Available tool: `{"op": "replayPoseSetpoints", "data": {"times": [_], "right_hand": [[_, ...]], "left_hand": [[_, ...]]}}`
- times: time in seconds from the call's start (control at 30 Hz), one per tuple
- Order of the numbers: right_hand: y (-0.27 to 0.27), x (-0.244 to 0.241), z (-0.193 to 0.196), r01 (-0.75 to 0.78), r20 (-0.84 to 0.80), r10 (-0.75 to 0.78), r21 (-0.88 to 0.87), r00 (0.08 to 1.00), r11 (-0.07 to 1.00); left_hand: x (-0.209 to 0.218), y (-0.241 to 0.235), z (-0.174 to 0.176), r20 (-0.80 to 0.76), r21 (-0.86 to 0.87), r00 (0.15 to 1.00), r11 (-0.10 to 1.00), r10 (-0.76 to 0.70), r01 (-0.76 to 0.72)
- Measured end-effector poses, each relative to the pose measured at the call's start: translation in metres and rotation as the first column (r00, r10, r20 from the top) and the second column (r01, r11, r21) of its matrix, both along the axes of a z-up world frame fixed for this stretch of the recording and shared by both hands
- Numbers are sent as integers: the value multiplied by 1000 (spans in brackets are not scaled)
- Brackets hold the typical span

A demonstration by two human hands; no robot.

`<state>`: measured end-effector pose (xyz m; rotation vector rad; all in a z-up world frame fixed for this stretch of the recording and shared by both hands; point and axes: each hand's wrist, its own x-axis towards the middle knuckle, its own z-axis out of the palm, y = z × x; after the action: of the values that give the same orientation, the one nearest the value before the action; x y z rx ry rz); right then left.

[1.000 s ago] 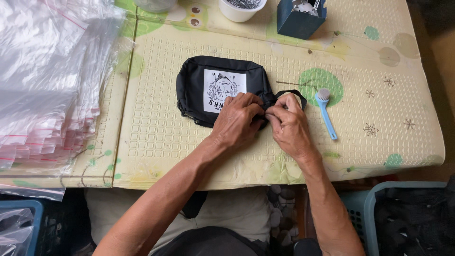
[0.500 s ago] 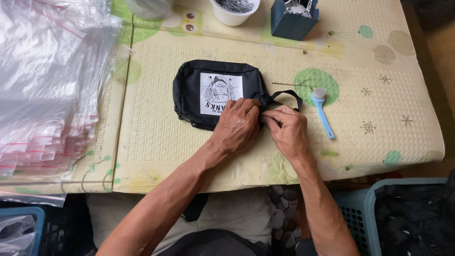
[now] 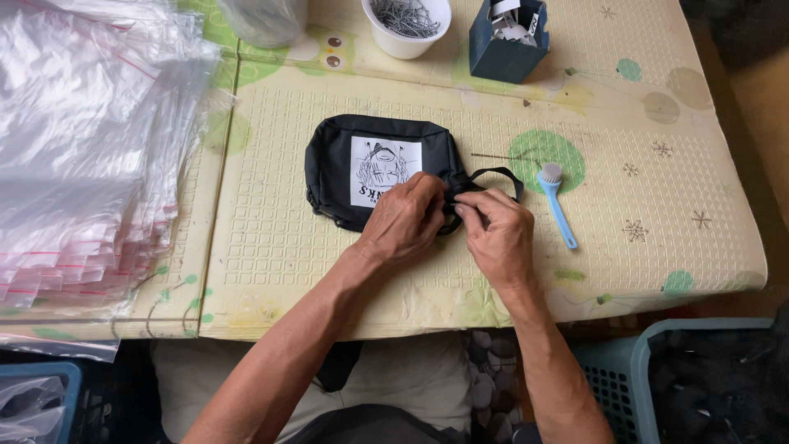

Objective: The person attaches a strap to a small black bag using a pin, then affixes a decorative patch and a tag to the bag. Finally, the person places the completed bag into a clear plastic bag.

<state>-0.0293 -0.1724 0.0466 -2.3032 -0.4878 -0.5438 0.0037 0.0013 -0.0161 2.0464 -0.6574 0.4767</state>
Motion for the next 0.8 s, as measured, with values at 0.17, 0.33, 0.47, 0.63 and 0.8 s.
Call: {"op": "replayPoseSetpoints", "data": {"times": [0.17, 0.33, 0.47, 0.63, 0.8], "right_hand": [[2, 0, -2, 22, -67, -13, 136, 998, 990], [6, 1, -14, 60, -55, -48, 251, 997, 966], [6, 5, -17, 35, 3, -37, 192, 999, 981], [6, 10, -23, -4, 71, -1, 66, 997, 998], [12, 10, -17, -21, 119, 21, -2, 993, 1000]], "left_hand": [[-2, 4, 12, -67, -56, 997, 998, -38, 35], [1, 4, 9, -116, -114, 992, 993, -49, 36], [1, 4, 9, -141, -143, 988, 989, -60, 40], [4, 6, 8, -187, -151, 980, 988, -68, 40], [5, 8, 8, -217, -184, 973, 982, -74, 33]]}}
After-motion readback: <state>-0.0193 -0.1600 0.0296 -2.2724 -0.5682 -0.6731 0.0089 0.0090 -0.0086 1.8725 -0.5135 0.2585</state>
